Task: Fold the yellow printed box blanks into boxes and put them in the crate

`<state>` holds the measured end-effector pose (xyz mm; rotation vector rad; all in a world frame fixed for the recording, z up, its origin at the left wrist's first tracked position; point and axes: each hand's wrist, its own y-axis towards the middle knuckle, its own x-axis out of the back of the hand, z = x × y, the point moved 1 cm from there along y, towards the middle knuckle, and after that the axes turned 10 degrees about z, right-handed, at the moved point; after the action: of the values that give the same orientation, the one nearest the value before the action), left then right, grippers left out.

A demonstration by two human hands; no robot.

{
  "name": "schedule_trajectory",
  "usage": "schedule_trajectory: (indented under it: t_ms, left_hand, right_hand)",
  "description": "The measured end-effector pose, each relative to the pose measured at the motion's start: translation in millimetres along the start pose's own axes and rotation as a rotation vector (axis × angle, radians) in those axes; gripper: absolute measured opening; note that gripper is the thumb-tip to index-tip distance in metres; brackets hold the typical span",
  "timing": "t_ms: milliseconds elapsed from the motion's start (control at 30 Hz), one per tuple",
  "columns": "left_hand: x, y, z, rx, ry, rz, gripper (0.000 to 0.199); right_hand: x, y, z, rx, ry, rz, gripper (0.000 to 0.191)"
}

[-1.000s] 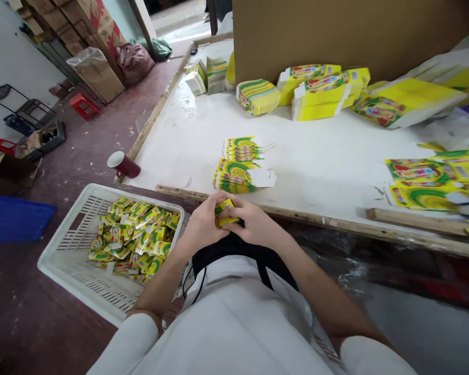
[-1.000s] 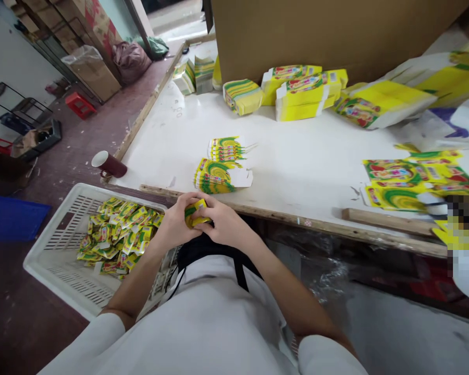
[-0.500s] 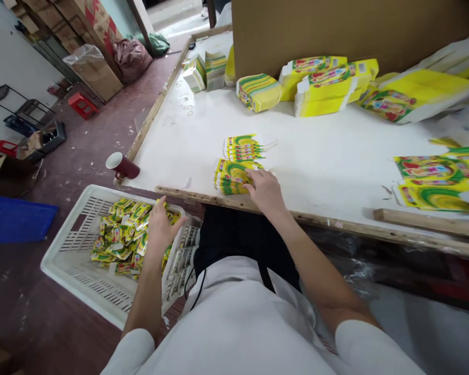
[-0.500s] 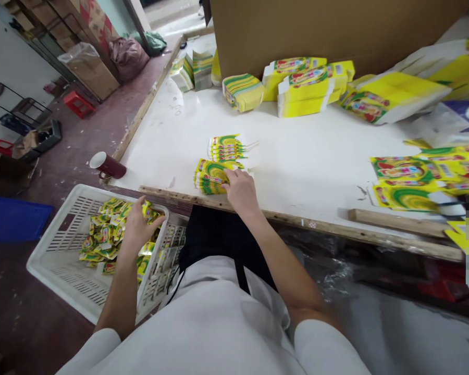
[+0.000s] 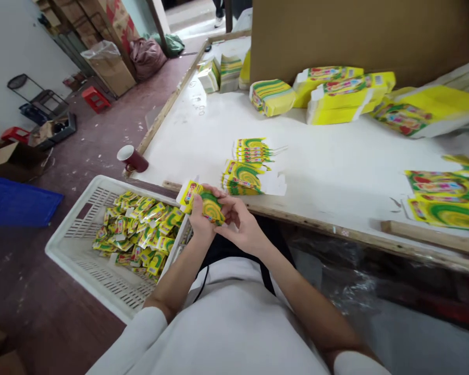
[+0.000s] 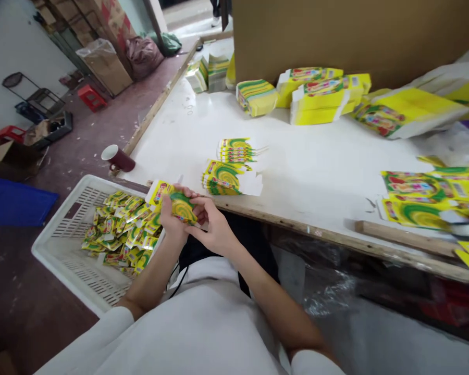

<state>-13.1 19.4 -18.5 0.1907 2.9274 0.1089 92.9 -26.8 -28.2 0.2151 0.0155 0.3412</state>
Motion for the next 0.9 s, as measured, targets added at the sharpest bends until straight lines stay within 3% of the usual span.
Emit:
schedule_trajectory:
  t_ms: [100,167,400,533,633,700,800,900]
  left_hand:
    - [-3.6,4,-9,-0.01,-0.058,-0.142,0.053]
    - [-0.2,1,-8,-0.002,-0.053,-0.165,0.053]
    - [19.2,-18,20,-0.075,0.134,0.038,0.075]
    - [26.1,-14,24,-0.043,0.132,-0.049,0.049]
    - [33.2,-7,13,-0.025,0.193,-0.08,0.042]
    - [40.5,-2,-3,-0.042,0.312,-0.026,0.043]
    - [50.3,3,-34,-0.184,0.554,0.11,0.056]
    - [48.4,4,-51,-0.209,0.875,0.366,0.098]
  right_hand:
    - [-9,0,2,-0.018,0.009,0.027,0.06]
    - [-9,1,-2,-0.045,-0.052,0.02,0.056]
    - [11,-1,-11,0.014,-0.224,-0.089,0.038]
    - [18,-1,-3,0.075,-0.266,-0.078,0.013]
    - [24,4,-1,0.106,-0.351,-0.119,0.012]
    - [33,6,-2,0.138,-0.453,-0.163,0.019]
    - [48,6,-4,0.16,-0.71,-0.246,0.032]
    - [50,3,-1,0.187,-0.888,-0.166,0.035]
